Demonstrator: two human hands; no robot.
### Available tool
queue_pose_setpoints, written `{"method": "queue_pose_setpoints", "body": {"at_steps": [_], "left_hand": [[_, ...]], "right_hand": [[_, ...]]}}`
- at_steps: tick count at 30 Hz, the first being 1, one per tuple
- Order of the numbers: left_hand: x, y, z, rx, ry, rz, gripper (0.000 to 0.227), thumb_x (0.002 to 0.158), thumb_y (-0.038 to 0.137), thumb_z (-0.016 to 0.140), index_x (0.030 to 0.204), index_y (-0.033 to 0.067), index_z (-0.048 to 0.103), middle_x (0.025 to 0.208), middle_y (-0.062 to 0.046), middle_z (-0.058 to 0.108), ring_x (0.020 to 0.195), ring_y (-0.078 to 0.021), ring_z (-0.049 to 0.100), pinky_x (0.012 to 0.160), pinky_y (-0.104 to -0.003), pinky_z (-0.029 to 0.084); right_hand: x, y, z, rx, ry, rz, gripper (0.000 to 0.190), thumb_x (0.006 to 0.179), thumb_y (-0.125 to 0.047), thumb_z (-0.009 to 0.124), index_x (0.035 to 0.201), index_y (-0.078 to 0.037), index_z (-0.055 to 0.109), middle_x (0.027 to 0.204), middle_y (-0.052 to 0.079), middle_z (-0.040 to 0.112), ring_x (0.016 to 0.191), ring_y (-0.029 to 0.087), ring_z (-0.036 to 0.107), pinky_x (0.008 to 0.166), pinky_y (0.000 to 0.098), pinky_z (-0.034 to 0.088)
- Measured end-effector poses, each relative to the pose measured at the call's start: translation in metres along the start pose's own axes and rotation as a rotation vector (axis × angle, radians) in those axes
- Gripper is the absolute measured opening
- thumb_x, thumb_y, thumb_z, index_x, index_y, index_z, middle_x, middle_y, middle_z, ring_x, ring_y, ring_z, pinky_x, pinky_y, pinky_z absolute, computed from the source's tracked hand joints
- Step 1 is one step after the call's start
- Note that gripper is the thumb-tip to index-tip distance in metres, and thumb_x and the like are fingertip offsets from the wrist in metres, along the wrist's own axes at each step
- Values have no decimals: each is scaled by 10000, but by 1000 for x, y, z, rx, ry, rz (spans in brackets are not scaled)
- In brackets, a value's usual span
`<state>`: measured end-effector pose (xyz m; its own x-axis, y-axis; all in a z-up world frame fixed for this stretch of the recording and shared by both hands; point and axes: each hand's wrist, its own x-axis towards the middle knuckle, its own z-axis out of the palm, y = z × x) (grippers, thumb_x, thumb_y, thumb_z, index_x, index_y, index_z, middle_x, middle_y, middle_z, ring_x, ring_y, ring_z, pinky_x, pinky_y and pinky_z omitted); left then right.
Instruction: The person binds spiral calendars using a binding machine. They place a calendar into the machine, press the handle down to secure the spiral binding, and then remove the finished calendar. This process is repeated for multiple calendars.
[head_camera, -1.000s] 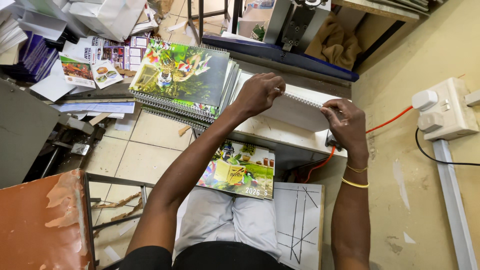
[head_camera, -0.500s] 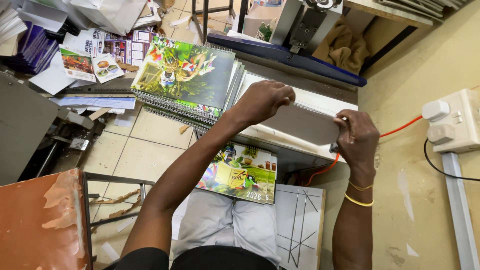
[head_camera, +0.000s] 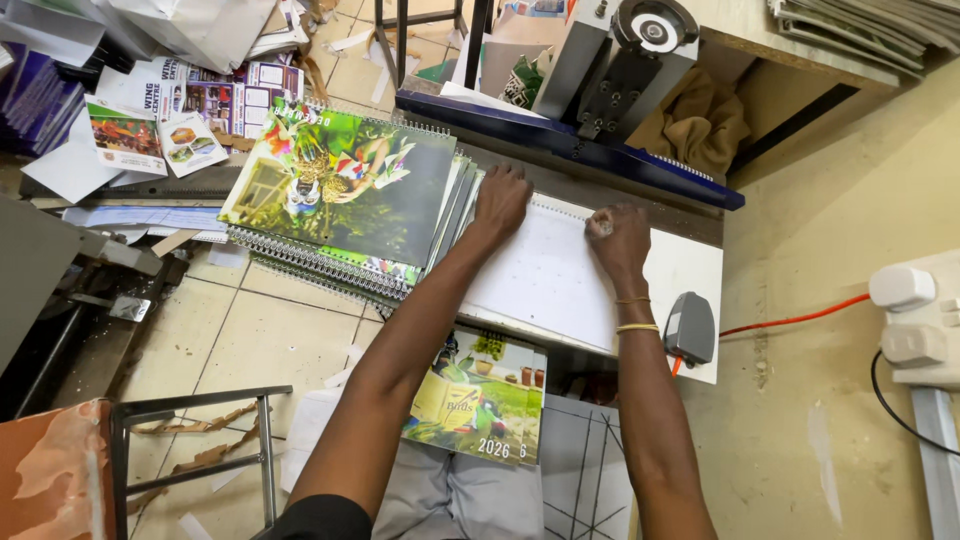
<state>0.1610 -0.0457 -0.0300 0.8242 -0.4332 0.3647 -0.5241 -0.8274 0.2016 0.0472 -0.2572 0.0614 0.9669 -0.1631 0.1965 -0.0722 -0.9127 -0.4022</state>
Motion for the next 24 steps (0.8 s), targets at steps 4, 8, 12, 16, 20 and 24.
{"method": "queue_pose_setpoints", "body": {"at_steps": [4, 8, 12, 16, 20, 24], "left_hand": [[8, 21, -40, 74, 105, -92, 144, 885, 146, 756, 1014, 181, 809, 1004, -80, 701, 1026, -269, 619, 901, -405, 498], [1, 39, -50, 36, 47, -116, 126, 904, 71, 693, 990, 127, 766, 1048, -89, 672, 978, -243, 646, 787, -356, 525], [-13, 37, -68, -36, -46, -157, 426, 924, 12, 609, 1347, -33, 620, 1368, -207, 577, 1348, -366, 526, 1127, -471, 450], [-6, 39, -76, -69, -79, -216, 482, 943, -12, 573, 1421, -65, 546, 1418, -220, 537, 1422, -387, 453, 1204, -500, 374], [-10, 39, -83, -141, -122, -272, 497, 993, 40, 490, 1487, -15, 483, 1504, -204, 470, 1492, -374, 375, 1259, -493, 300], [-4, 44, -76, -140, -113, -326, 493, 1055, 163, 443, 1528, 23, 438, 1566, -207, 421, 1522, -378, 336, 1275, -501, 253]], "right_hand": [[24, 3, 31, -87, 185, -45, 151, 902, -290, 806, 855, -153, 764, 935, 121, 637, 1010, 369, 578, 886, 474, 466], [56, 3, 54, -149, 253, 4, 154, 902, -294, 741, 793, -187, 722, 763, 63, 620, 797, 322, 587, 757, 443, 477], [67, -14, 62, -72, 348, 108, 343, 896, -193, 606, 581, -259, 489, 455, -39, 452, 435, 181, 434, 581, 307, 385], [65, -11, 68, -146, 356, 153, 245, 900, -282, 656, 666, -227, 702, 548, 90, 611, 593, 407, 653, 573, 469, 514], [41, -25, 53, -78, 253, 1, 197, 1039, -214, 602, 1093, -141, 777, 1003, 129, 716, 1088, 349, 649, 922, 500, 517], [24, -51, 30, -41, 109, -63, 317, 1061, -226, 555, 1291, -58, 693, 1270, 216, 600, 1353, 396, 482, 1172, 508, 357]]}}
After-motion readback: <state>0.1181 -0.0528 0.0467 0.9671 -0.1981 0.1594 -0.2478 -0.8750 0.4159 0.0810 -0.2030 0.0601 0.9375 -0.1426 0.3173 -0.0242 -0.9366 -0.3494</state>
